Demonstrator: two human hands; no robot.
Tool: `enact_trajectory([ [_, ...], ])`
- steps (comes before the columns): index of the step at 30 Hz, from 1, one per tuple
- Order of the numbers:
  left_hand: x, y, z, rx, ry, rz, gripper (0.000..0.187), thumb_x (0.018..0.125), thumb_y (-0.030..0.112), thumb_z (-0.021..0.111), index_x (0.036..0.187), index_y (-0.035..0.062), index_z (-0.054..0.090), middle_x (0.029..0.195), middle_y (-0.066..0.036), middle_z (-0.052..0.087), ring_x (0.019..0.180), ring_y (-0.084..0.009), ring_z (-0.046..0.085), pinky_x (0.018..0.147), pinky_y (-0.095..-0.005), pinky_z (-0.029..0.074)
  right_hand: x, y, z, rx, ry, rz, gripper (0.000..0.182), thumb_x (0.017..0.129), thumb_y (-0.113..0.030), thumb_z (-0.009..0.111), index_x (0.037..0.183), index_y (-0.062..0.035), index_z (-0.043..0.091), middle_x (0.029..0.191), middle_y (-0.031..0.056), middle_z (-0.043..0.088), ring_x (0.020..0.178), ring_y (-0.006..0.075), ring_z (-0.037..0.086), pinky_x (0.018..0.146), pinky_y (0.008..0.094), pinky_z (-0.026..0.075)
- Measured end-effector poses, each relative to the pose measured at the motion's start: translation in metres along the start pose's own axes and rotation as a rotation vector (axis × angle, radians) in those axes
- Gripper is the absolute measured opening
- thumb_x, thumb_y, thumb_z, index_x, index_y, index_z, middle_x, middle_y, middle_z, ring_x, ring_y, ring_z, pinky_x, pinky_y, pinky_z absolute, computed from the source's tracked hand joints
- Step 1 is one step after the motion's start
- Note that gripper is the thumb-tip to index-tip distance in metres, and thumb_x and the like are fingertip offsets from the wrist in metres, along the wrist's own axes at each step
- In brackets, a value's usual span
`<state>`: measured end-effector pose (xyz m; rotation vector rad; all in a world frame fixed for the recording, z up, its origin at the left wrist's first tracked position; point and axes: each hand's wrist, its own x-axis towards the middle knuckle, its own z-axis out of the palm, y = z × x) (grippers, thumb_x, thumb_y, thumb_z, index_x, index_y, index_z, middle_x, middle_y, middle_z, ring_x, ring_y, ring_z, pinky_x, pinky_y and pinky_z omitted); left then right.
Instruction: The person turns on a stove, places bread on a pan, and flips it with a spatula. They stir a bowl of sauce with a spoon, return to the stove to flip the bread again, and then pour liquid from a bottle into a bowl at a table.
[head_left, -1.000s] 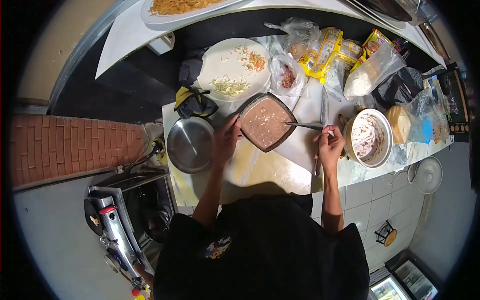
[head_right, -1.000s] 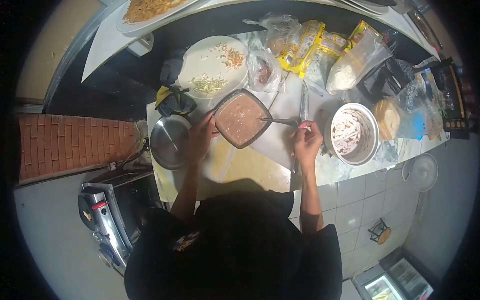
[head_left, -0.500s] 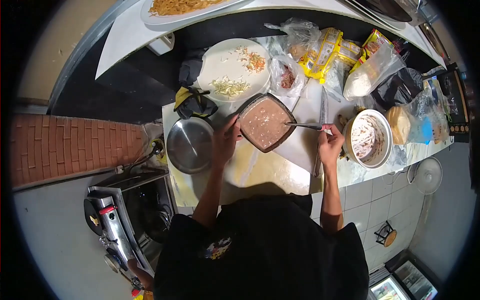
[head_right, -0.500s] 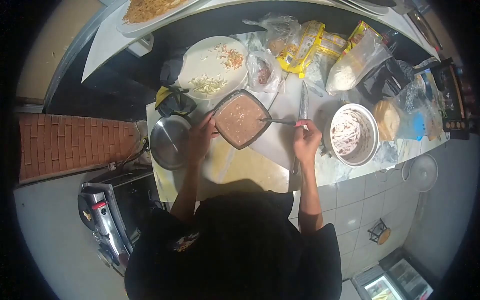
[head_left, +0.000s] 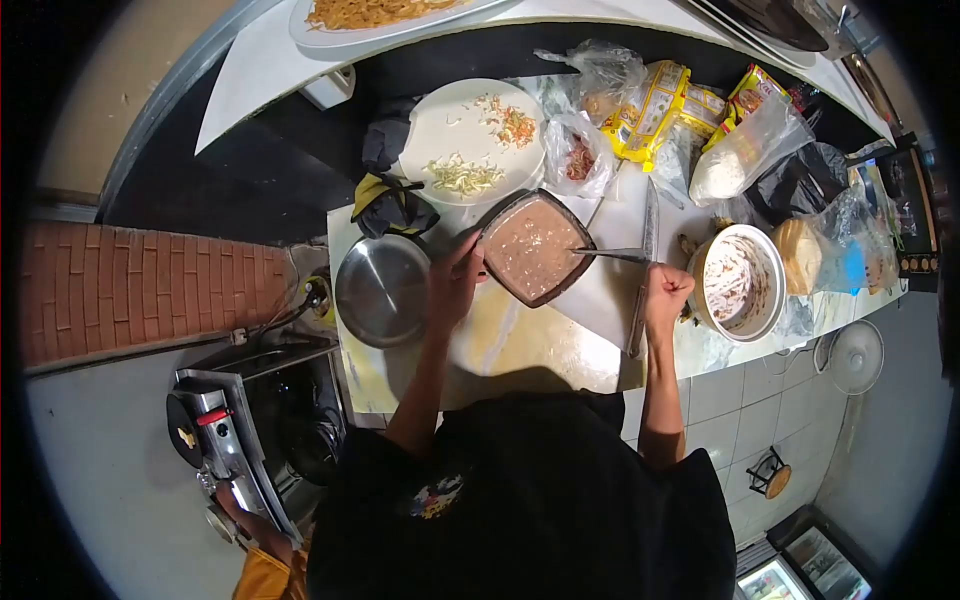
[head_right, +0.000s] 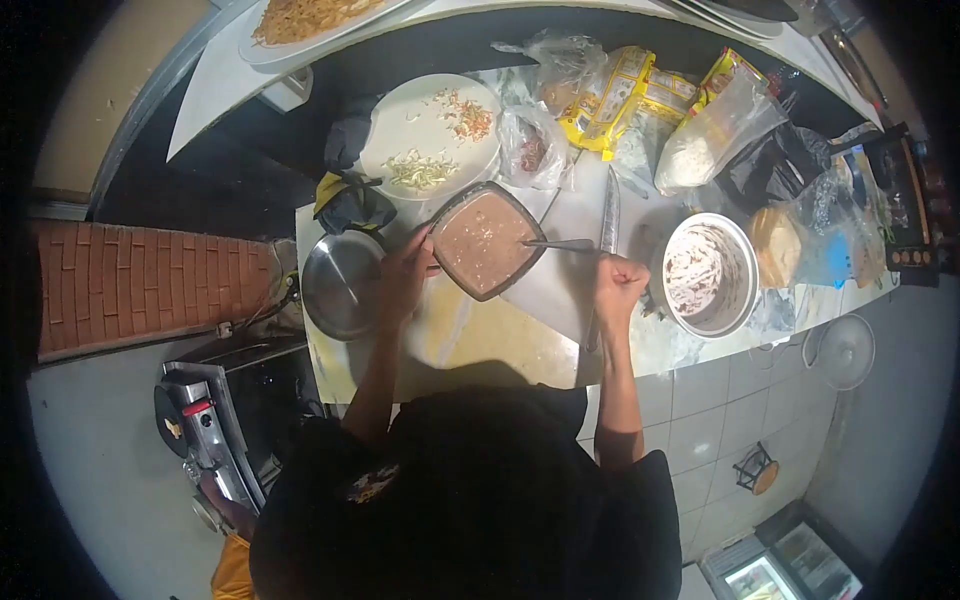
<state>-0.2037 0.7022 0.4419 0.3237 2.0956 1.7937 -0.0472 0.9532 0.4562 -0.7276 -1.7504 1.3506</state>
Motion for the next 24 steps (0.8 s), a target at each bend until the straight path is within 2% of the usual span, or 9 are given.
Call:
enact_trajectory([
  [1,0.000,-0.001,0.000,-0.001,0.001,-0.001,0.036,0.095,0.022,0.054,0.125,0.0016,0.055,0.095,-0.009,0.066,0.078,-0.0131,0.065,0.067,-0.0272,0.056,-0.002,0.005,0.001,-0.001,-0.001,0.000,0.042,0.077,-0.002,0.057,0.048,-0.0058,0.026,0.045,-0.0043,0.028,0.044,0.0073,0.021,0.043,0.0288,0.016],
  [3,0.002,0.001,0.001,-0.019,-0.006,0.012,0.036,0.095,0.022,0.054,0.125,0.0021,0.055,0.095,-0.009,0.066,0.078,-0.0132,0.065,0.067,-0.0274,0.056,0.002,0.003,0.006,0.084,0.119,0.494,0.037,0.080,-0.003,0.056,0.050,-0.0089,0.036,0.049,-0.0047,0.034,0.044,0.0057,0.027,0.044,0.0235,0.019],
  [4,0.001,0.003,0.000,-0.019,-0.002,0.010,0.036,0.095,0.022,0.054,0.125,0.0021,0.055,0.095,-0.009,0.066,0.078,-0.0132,0.065,0.067,-0.0274,0.056,0.004,-0.004,0.008,0.084,0.116,0.496,0.037,0.080,-0.003,0.056,0.050,-0.0089,0.036,0.049,-0.0047,0.034,0.044,0.0057,0.027,0.044,0.0235,0.019],
  [6,0.000,0.008,0.001,0.007,-0.001,-0.030,0.036,0.095,0.022,0.055,0.125,0.0026,0.056,0.095,-0.009,0.066,0.078,-0.0134,0.065,0.067,-0.0273,0.056,0.010,-0.021,0.006,-0.005,-0.114,0.809,0.027,0.080,-0.003,0.056,0.055,-0.0065,0.047,0.050,-0.0060,0.036,0.046,0.0042,0.032,0.045,0.0206,0.026],
  [9,-0.001,0.014,0.000,0.024,-0.006,-0.017,0.036,0.094,0.021,0.055,0.125,0.0029,0.056,0.096,-0.009,0.066,0.079,-0.0138,0.065,0.068,-0.0271,0.056,0.010,-0.002,0.000,-0.066,-0.417,0.479,0.011,0.076,-0.006,0.060,0.069,-0.0057,0.052,0.061,-0.0058,0.042,0.056,0.0042,0.039,0.051,0.0229,0.032],
  [10,-0.001,0.011,0.000,0.024,-0.005,-0.017,0.036,0.094,0.021,0.055,0.125,0.0029,0.056,0.096,-0.009,0.066,0.079,-0.0138,0.065,0.068,-0.0271,0.056,0.006,-0.007,0.000,0.011,-0.449,0.480,0.010,0.076,-0.002,0.058,0.085,-0.0031,0.054,0.071,-0.0049,0.045,0.066,0.0046,0.043,0.060,0.0207,0.037],
  [14,0.000,0.011,0.000,-0.025,-0.014,-0.016,0.035,0.095,0.021,0.054,0.125,0.0030,0.056,0.097,-0.009,0.066,0.080,-0.0142,0.065,0.068,-0.0270,0.056,0.001,-0.032,0.015,0.325,-0.522,0.415,0.024,0.083,0.006,0.052,0.106,-0.0014,0.054,0.076,-0.0040,0.049,0.067,0.0045,0.044,0.060,0.0195,0.037],
  [19,-0.002,0.011,0.002,-0.004,-0.007,-0.005,0.036,0.095,0.021,0.054,0.125,0.0024,0.055,0.099,-0.009,0.066,0.081,-0.0145,0.065,0.069,-0.0274,0.056,0.008,-0.027,0.022,0.140,-0.554,0.389,0.014,0.093,-0.006,0.051,0.100,0.0007,0.062,0.076,-0.0005,0.055,0.064,0.0055,0.046,0.060,0.0208,0.040],
  [24,0.000,0.006,-0.002,-0.007,-0.033,-0.056,0.038,0.095,0.023,0.054,0.126,0.0015,0.054,0.103,-0.009,0.065,0.083,-0.0151,0.065,0.070,-0.0276,0.056,0.004,-0.062,0.026,-0.047,-0.567,0.254,0.024,0.096,-0.013,0.050,0.092,0.0040,0.067,0.069,0.0038,0.056,0.061,0.0085,0.049,0.054,0.0226,0.038],
])
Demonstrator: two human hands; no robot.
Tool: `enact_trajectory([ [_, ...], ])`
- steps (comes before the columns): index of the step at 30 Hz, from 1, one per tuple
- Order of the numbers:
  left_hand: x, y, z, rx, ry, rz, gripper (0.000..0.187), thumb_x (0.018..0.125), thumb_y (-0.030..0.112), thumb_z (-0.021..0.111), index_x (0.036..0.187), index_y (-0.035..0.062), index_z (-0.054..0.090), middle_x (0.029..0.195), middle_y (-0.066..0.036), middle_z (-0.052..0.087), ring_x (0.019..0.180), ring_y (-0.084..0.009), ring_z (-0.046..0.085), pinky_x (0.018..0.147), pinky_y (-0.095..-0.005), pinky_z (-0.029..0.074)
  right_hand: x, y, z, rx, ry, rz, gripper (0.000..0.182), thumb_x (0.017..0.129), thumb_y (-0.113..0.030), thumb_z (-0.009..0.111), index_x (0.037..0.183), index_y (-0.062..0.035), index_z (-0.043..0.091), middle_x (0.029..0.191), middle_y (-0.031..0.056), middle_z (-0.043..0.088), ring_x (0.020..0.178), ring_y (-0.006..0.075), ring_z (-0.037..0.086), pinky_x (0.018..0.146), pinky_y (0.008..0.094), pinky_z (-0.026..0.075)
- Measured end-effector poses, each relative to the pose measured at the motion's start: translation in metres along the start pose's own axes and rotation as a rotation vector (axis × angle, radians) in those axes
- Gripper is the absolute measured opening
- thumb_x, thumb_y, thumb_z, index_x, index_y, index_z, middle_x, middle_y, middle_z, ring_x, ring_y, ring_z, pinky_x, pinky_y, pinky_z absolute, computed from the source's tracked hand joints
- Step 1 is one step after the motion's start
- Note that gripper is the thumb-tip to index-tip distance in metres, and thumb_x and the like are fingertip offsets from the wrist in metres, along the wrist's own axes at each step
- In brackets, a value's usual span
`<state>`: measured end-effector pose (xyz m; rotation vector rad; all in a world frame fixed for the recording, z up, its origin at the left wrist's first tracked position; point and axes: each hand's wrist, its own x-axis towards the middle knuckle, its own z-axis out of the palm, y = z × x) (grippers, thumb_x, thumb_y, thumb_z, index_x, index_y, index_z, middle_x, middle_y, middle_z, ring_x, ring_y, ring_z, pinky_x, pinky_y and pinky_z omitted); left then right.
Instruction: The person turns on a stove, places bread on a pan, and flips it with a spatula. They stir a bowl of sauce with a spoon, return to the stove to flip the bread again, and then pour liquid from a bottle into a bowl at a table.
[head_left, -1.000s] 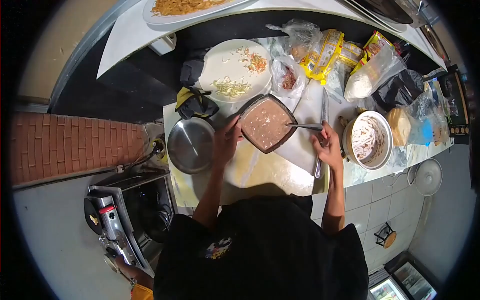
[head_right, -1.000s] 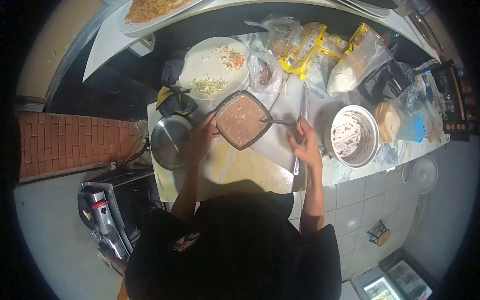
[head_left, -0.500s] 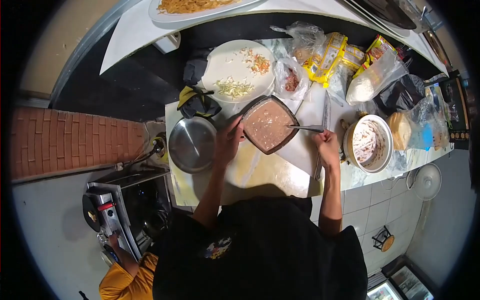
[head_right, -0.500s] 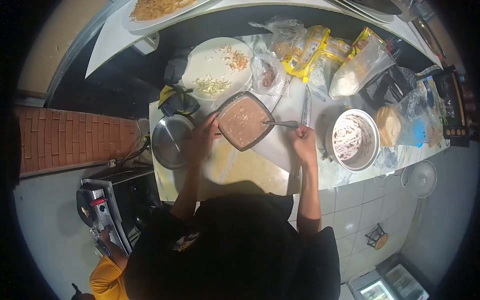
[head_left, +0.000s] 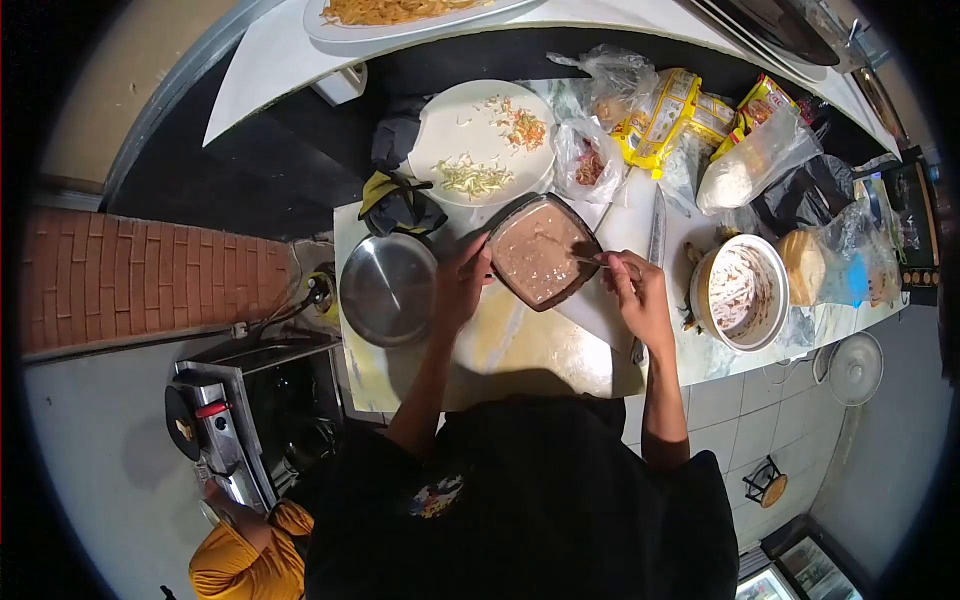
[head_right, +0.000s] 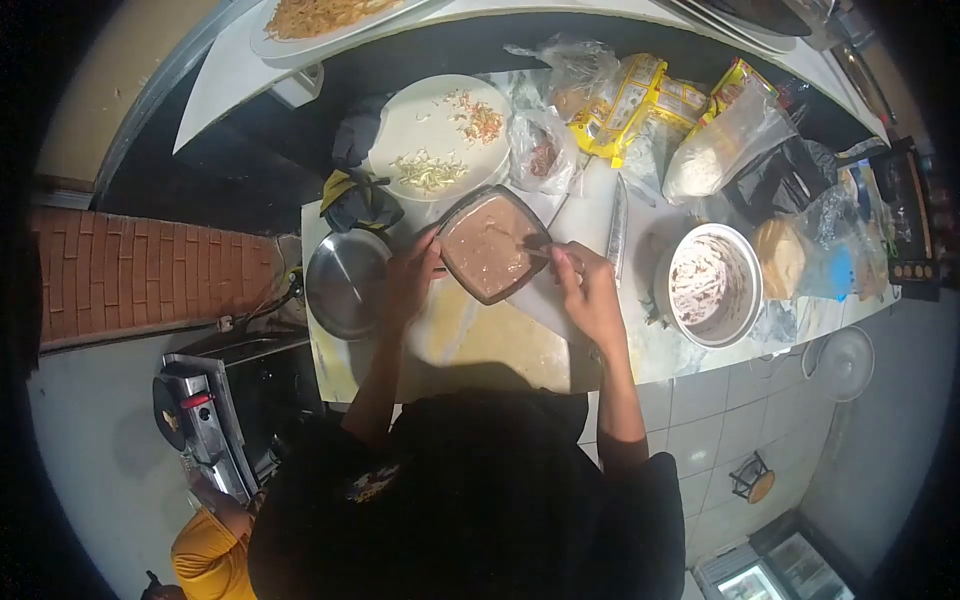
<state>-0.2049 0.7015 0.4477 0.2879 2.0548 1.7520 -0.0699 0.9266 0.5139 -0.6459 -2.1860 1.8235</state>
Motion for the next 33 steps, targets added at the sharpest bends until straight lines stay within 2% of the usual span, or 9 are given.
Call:
enact_trajectory([
  [2,0.000,0.000,0.001,-0.017,-0.001,0.004,0.038,0.095,0.023,0.054,0.126,0.0015,0.054,0.103,-0.009,0.065,0.084,-0.0150,0.065,0.070,-0.0275,0.056,-0.001,-0.014,-0.004,-0.246,-0.017,-0.270,0.024,0.096,-0.013,0.050,0.096,0.0057,0.066,0.069,0.0047,0.056,0.062,0.0109,0.051,0.057,0.0239,0.041],
  [6,-0.005,0.012,0.003,-0.018,0.013,-0.030,0.038,0.095,0.023,0.054,0.127,0.0014,0.053,0.104,-0.009,0.065,0.086,-0.0142,0.064,0.070,-0.0272,0.056,0.002,-0.016,-0.001,-0.223,0.024,-0.249,0.019,0.093,-0.010,0.053,0.100,0.0027,0.065,0.073,0.0112,0.057,0.064,0.0166,0.054,0.061,0.0291,0.044],
  [9,-0.005,0.013,0.002,-0.011,0.013,-0.028,0.038,0.095,0.022,0.055,0.126,0.0013,0.054,0.104,-0.009,0.065,0.086,-0.0133,0.064,0.069,-0.0270,0.056,0.004,0.005,0.013,-0.146,0.067,-0.284,0.027,0.097,-0.016,0.049,0.099,0.0059,0.064,0.070,0.0046,0.055,0.064,0.0108,0.051,0.060,0.0233,0.041],
  [11,-0.004,0.005,0.002,-0.035,0.016,-0.027,0.037,0.095,0.022,0.055,0.125,0.0012,0.054,0.104,-0.009,0.066,0.086,-0.0129,0.064,0.069,-0.0268,0.056,0.001,0.011,0.026,-0.022,0.150,-0.137,0.029,0.098,-0.018,0.047,0.098,0.0050,0.065,0.070,0.0031,0.056,0.065,0.0093,0.051,0.060,0.0221,0.040],
  [16,-0.003,0.008,0.002,-0.050,0.040,-0.028,0.036,0.094,0.021,0.056,0.124,0.0011,0.055,0.103,-0.009,0.066,0.087,-0.0119,0.064,0.069,-0.0263,0.056,-0.012,0.002,0.003,-0.039,-0.029,-0.027,0.032,0.098,-0.023,0.049,0.098,0.0039,0.066,0.067,0.0025,0.059,0.059,0.0069,0.050,0.055,0.0214,0.040],
  [21,-0.004,0.010,0.002,-0.025,0.022,-0.041,0.036,0.094,0.021,0.057,0.124,0.0014,0.056,0.102,-0.009,0.066,0.087,-0.0127,0.065,0.070,-0.0273,0.056,-0.002,-0.006,0.000,-0.121,0.117,-0.125,0.030,0.099,-0.019,0.048,0.094,0.0047,0.066,0.067,0.0033,0.059,0.060,0.0088,0.052,0.054,0.0226,0.040],
  [25,-0.002,0.011,0.003,-0.024,0.040,-0.019,0.036,0.094,0.022,0.057,0.124,0.0018,0.056,0.102,-0.009,0.066,0.088,-0.0130,0.065,0.071,-0.0277,0.056,-0.003,-0.002,0.025,-0.200,-0.020,-0.239,0.025,0.096,-0.014,0.050,0.095,0.0067,0.065,0.069,0.0068,0.059,0.062,0.0103,0.054,0.057,0.0243,0.043],
  [28,-0.002,0.009,0.003,-0.030,0.044,-0.045,0.036,0.094,0.022,0.057,0.124,0.0019,0.056,0.100,-0.010,0.067,0.088,-0.0134,0.065,0.071,-0.0277,0.056,-0.001,-0.015,0.000,-0.283,-0.107,-0.226,0.025,0.095,-0.013,0.051,0.095,0.0073,0.066,0.071,0.0085,0.060,0.063,0.0113,0.056,0.058,0.0246,0.044],
  [33,-0.002,0.012,0.003,-0.003,0.039,-0.069,0.036,0.094,0.023,0.057,0.124,0.0025,0.056,0.099,-0.010,0.067,0.087,-0.0142,0.066,0.071,-0.0275,0.056,0.003,-0.032,0.001,-0.225,0.043,-0.148,0.022,0.094,-0.010,0.051,0.094,0.0063,0.065,0.071,0.0108,0.060,0.062,0.0148,0.057,0.058,0.0268,0.044],
])
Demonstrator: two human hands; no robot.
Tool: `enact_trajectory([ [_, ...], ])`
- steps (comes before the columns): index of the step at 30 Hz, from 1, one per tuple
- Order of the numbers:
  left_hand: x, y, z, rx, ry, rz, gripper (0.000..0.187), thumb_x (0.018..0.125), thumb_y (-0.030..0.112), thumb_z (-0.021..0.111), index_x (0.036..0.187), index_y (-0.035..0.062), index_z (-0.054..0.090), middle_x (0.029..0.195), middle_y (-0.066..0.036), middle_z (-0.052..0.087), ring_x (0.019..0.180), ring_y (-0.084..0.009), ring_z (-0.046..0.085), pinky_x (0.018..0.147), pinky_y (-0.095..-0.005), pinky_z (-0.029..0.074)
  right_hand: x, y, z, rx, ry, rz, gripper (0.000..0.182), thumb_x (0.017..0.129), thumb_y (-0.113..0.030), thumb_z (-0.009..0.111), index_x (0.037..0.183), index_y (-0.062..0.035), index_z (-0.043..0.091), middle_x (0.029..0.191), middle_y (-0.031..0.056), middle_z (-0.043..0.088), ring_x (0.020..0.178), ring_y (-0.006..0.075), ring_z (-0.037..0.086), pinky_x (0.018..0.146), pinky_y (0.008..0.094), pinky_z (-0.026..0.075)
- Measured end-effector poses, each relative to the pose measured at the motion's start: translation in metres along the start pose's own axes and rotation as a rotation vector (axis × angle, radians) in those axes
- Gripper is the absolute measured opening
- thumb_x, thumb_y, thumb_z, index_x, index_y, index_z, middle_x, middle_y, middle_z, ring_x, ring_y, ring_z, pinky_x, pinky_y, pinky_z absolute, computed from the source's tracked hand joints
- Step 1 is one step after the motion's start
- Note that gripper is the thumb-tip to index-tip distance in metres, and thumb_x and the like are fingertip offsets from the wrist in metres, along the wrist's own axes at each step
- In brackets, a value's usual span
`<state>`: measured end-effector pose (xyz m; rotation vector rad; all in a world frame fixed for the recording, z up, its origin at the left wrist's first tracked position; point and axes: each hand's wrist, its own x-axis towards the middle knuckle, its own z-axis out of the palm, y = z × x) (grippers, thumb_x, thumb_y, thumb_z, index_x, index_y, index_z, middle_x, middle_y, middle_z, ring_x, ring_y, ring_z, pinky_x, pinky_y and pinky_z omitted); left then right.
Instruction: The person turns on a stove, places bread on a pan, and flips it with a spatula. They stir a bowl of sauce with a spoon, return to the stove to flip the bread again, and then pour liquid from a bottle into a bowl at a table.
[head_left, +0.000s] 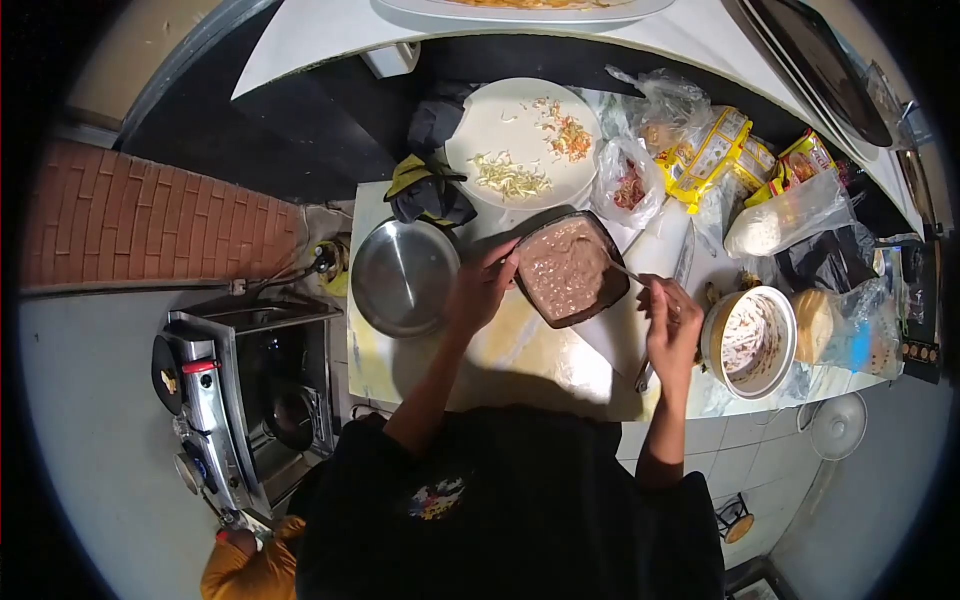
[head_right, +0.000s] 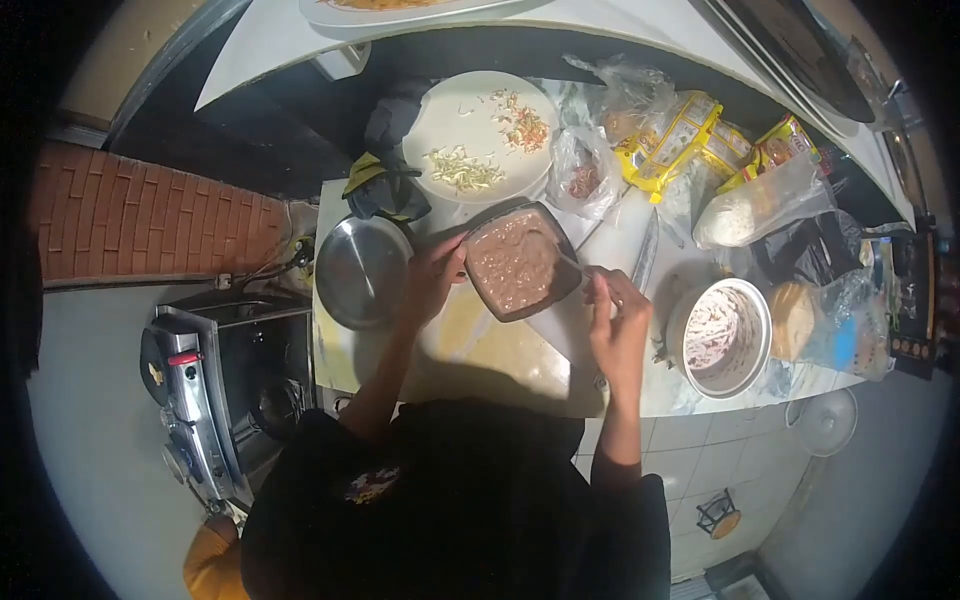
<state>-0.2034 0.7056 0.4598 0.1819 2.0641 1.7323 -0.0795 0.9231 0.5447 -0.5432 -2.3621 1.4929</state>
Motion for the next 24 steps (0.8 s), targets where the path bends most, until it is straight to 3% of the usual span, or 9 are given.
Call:
enact_trajectory([
  [2,-0.001,0.003,0.001,0.006,0.001,-0.015,0.036,0.094,0.023,0.056,0.124,0.0029,0.056,0.099,-0.010,0.067,0.087,-0.0140,0.066,0.071,-0.0273,0.056,-0.002,0.007,0.014,0.020,0.048,0.035,0.019,0.093,-0.010,0.052,0.094,0.0055,0.064,0.072,0.0137,0.060,0.061,0.0186,0.059,0.060,0.0304,0.046],
  [4,0.000,0.003,0.002,0.012,0.003,-0.029,0.036,0.094,0.023,0.056,0.124,0.0033,0.056,0.099,-0.010,0.067,0.087,-0.0137,0.065,0.071,-0.0272,0.056,-0.003,0.008,0.029,-0.059,-0.002,-0.070,0.018,0.092,-0.009,0.052,0.094,0.0048,0.064,0.073,0.0147,0.060,0.062,0.0203,0.060,0.062,0.0311,0.046],
  [5,0.000,0.002,0.002,-0.002,-0.001,-0.011,0.037,0.094,0.023,0.056,0.125,0.0034,0.056,0.100,-0.010,0.067,0.087,-0.0135,0.065,0.071,-0.0268,0.056,-0.007,0.004,0.027,-0.054,-0.072,-0.070,0.021,0.095,-0.009,0.049,0.097,0.0066,0.064,0.070,0.0077,0.058,0.063,0.0131,0.054,0.059,0.0259,0.044],
  [10,0.002,0.000,0.000,0.000,-0.017,0.005,0.037,0.095,0.024,0.055,0.125,0.0038,0.056,0.100,-0.010,0.068,0.087,-0.0127,0.065,0.071,-0.0257,0.055,-0.013,-0.010,-0.006,-0.035,-0.108,-0.061,0.021,0.094,-0.007,0.049,0.094,0.0074,0.064,0.070,0.0098,0.058,0.061,0.0147,0.055,0.059,0.0267,0.044],
  [13,-0.001,0.001,0.001,0.010,-0.009,-0.031,0.037,0.095,0.025,0.054,0.126,0.0043,0.056,0.098,-0.009,0.068,0.085,-0.0115,0.065,0.071,-0.0252,0.055,-0.019,-0.016,-0.011,-0.109,-0.121,-0.104,0.016,0.090,-0.005,0.052,0.090,0.0062,0.063,0.070,0.0156,0.058,0.061,0.0265,0.059,0.060,0.0328,0.045],
  [14,0.000,0.000,0.001,0.006,-0.007,-0.015,0.037,0.095,0.025,0.054,0.126,0.0046,0.056,0.096,-0.009,0.069,0.084,-0.0113,0.065,0.070,-0.0254,0.055,-0.018,-0.011,-0.007,-0.111,-0.119,-0.106,0.016,0.090,-0.005,0.052,0.090,0.0062,0.063,0.070,0.0156,0.058,0.061,0.0265,0.059,0.060,0.0328,0.045],
  [16,-0.001,0.002,0.002,0.002,-0.004,-0.003,0.037,0.095,0.026,0.055,0.126,0.0049,0.056,0.095,-0.009,0.069,0.083,-0.0111,0.065,0.070,-0.0255,0.055,-0.013,-0.001,0.003,-0.146,-0.154,-0.147,0.020,0.092,-0.007,0.051,0.090,0.0082,0.064,0.069,0.0114,0.058,0.060,0.0158,0.057,0.059,0.0282,0.045],
  [20,-0.002,0.004,0.000,0.030,0.019,-0.022,0.037,0.094,0.026,0.056,0.124,0.0046,0.057,0.093,-0.010,0.069,0.083,-0.0121,0.066,0.069,-0.0262,0.056,0.001,0.001,0.020,-0.121,0.017,-0.122,0.018,0.091,-0.006,0.052,0.091,0.0075,0.064,0.070,0.0121,0.060,0.060,0.0183,0.057,0.060,0.0296,0.045],
  [24,-0.002,-0.002,0.002,0.028,0.037,0.032,0.036,0.094,0.024,0.056,0.123,0.0042,0.058,0.092,-0.010,0.069,0.082,-0.0131,0.066,0.068,-0.0273,0.057,-0.003,-0.002,0.028,-0.144,-0.132,-0.210,0.017,0.091,-0.006,0.053,0.092,0.0061,0.065,0.071,0.0147,0.059,0.061,0.0220,0.058,0.061,0.0302,0.045],
])
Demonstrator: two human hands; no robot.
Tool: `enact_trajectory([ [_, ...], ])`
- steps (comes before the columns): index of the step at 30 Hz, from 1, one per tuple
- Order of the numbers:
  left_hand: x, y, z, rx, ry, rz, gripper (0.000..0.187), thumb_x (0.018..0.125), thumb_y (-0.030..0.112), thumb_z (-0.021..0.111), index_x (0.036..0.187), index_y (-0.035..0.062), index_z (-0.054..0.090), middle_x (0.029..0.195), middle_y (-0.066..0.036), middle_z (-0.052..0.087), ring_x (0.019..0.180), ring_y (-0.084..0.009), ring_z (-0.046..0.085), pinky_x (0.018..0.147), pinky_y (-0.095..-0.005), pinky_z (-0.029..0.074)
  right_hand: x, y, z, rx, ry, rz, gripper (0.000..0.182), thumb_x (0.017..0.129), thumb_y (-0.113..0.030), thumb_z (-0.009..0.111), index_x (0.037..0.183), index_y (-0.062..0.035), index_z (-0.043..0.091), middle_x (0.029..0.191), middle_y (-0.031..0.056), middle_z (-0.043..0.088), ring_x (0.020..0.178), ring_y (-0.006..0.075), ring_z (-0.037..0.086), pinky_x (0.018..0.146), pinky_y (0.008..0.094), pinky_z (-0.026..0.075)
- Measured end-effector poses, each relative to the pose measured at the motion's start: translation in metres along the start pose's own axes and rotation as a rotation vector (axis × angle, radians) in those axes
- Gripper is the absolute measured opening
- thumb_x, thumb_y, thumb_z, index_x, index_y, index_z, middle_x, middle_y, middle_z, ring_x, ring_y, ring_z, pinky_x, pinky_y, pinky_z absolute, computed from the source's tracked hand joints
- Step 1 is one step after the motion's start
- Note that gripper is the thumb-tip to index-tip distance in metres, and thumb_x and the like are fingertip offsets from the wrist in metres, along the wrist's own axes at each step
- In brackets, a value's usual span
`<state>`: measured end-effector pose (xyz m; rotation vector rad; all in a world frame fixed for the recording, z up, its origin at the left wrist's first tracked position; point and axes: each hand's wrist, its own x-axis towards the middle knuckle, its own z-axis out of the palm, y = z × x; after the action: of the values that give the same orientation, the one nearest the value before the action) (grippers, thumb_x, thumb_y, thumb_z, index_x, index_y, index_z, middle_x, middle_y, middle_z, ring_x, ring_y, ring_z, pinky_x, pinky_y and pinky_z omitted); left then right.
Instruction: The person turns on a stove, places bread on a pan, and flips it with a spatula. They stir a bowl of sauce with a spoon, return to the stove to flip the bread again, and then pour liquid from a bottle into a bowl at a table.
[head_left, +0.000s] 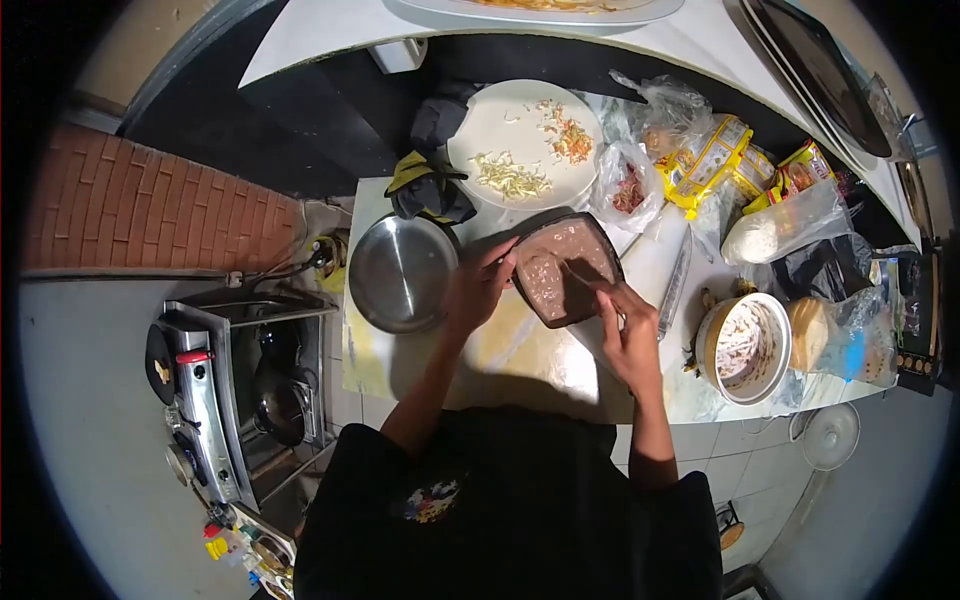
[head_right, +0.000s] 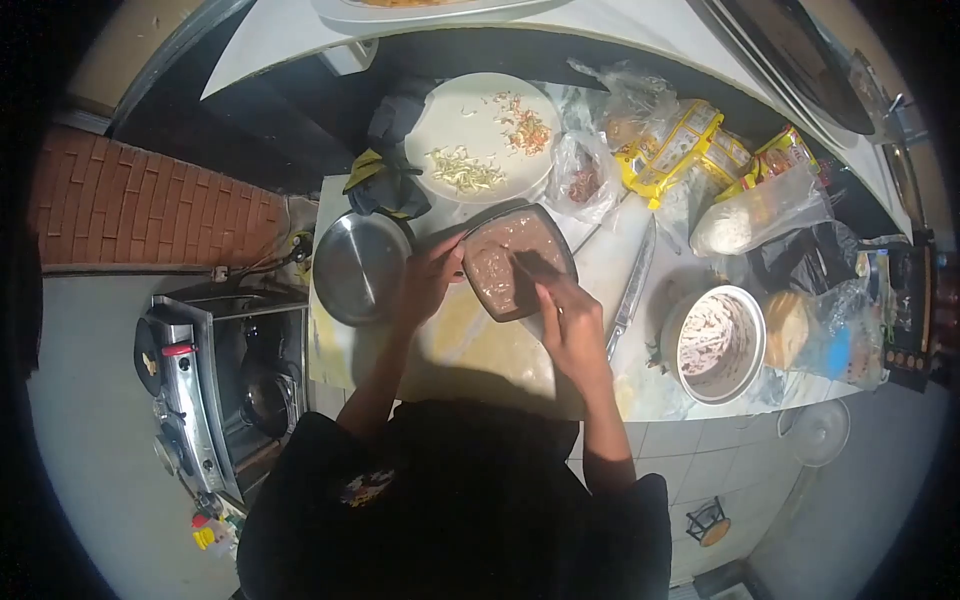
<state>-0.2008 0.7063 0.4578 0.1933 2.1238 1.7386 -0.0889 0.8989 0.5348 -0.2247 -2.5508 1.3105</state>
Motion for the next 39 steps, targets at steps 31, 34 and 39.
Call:
enact_trajectory([
  [31,0.006,-0.012,-0.001,0.073,0.016,0.062,0.032,0.093,0.020,0.058,0.121,0.0045,0.059,0.085,-0.009,0.068,0.076,-0.0119,0.066,0.067,-0.0269,0.055,-0.017,0.012,-0.001,0.042,0.151,0.045,0.023,0.094,-0.009,0.050,0.087,0.0072,0.065,0.066,0.0090,0.060,0.059,0.0138,0.057,0.057,0.0278,0.045],
  [34,0.009,-0.011,-0.001,0.004,0.006,0.115,0.032,0.092,0.019,0.059,0.120,0.0049,0.059,0.079,-0.009,0.068,0.072,-0.0119,0.066,0.064,-0.0268,0.054,-0.013,0.013,-0.024,0.096,0.147,0.217,0.025,0.095,-0.011,0.051,0.087,0.0069,0.066,0.066,0.0084,0.061,0.060,0.0123,0.056,0.056,0.0266,0.046],
  [39,0.009,-0.004,0.001,0.098,0.026,0.108,0.030,0.093,0.018,0.058,0.120,0.0048,0.060,0.081,-0.010,0.068,0.072,-0.0118,0.066,0.062,-0.0276,0.054,-0.005,0.020,0.009,-0.003,0.217,0.019,0.020,0.094,-0.009,0.052,0.092,0.0044,0.066,0.069,0.0082,0.062,0.059,0.0125,0.057,0.054,0.0267,0.044],
])
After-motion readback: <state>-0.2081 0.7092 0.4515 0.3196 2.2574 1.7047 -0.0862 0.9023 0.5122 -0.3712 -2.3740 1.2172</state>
